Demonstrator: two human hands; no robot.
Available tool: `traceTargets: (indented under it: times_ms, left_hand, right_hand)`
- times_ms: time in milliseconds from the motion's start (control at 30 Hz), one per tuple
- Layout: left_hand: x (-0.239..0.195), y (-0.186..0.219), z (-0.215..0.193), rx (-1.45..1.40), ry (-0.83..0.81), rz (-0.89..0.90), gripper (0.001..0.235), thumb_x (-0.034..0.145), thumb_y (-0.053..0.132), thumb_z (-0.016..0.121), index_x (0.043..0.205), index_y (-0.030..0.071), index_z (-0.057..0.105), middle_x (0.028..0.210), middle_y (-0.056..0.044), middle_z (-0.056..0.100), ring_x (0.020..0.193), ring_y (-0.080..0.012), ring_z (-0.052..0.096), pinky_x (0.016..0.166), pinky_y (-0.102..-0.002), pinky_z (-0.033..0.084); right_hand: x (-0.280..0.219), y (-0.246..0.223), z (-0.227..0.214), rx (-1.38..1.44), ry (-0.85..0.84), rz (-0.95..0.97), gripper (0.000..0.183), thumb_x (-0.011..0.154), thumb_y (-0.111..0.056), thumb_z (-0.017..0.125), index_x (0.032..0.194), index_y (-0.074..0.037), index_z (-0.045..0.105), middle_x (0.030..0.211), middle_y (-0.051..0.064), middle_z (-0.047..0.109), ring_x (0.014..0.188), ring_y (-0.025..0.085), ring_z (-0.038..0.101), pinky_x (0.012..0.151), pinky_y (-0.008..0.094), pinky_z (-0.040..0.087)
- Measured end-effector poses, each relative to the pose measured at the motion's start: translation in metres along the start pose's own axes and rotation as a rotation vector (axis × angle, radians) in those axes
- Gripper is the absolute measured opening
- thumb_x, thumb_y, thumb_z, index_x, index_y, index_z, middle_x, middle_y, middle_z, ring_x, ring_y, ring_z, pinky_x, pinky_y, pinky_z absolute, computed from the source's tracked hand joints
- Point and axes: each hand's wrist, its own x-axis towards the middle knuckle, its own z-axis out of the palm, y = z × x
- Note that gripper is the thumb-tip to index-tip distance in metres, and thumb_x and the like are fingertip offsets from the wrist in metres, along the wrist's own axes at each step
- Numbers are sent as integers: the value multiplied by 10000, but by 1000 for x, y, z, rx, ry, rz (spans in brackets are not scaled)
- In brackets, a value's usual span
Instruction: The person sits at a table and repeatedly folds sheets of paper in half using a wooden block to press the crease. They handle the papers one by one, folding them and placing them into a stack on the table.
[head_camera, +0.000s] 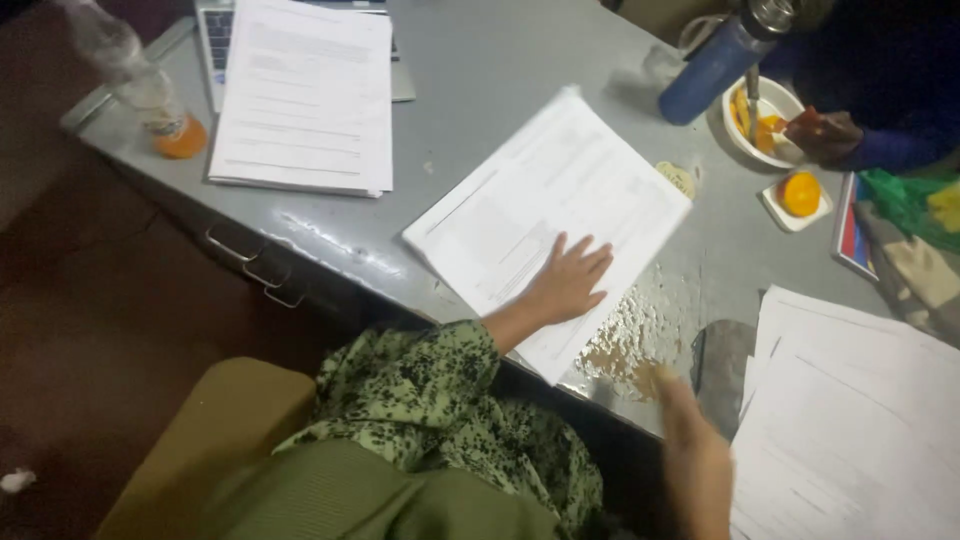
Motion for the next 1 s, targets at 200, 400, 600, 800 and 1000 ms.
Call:
traceTargets:
  times_ms: [200,400,600,800,1000]
  left_hand:
    - [-51,-5,9,-169,-17,348,591,1030,455,473,1519,124,446,1627,-36,367,1530,-301,254,1221,-601,137]
    - [-101,6,-9,-436,2,329,280,964,254,643,1223,169,706,1487,-49,580,1446,-309,469,1229,-606,237]
    - [-91,-20,23,-585,187,183,461,859,124,723,1302,223,644,1468,-73,513,1327,-329,559,1125,-489,438]
    - [-97,-41,-17,-147,97,-220,865,841,616,694,1561,230,408,1635,-169,316,1508,-456,234,1175,-733,120]
    - [-102,-40,-31,-120,68,-258,950,861,699,643,1584,151,364,1671,-235,207,1528,-502,133,1179,-733,13]
  right_hand:
    - [123,175,68,-323,486,-52,472,1006,-161,477,1459,-242,586,1519,103,567,805,423,686,623,498,512]
    - [160,182,93,-773,653,-126,356,895,-168,675,1247,-167,733,1344,73,702,1164,330,660,965,432,521]
    - [138,125,123,-449,623,-283,519,911,-188,699,1398,-23,632,1359,268,622,1227,454,606,1037,516,475]
    - [82,112,122,1007,379,132,565,947,-78,681,1469,-7,478,1426,265,522,1319,414,534,1102,553,449]
    - [81,130,104,1759,112,309,256,961,-117,630,1204,-108,551,1514,165,482,1458,417,430,1182,570,365]
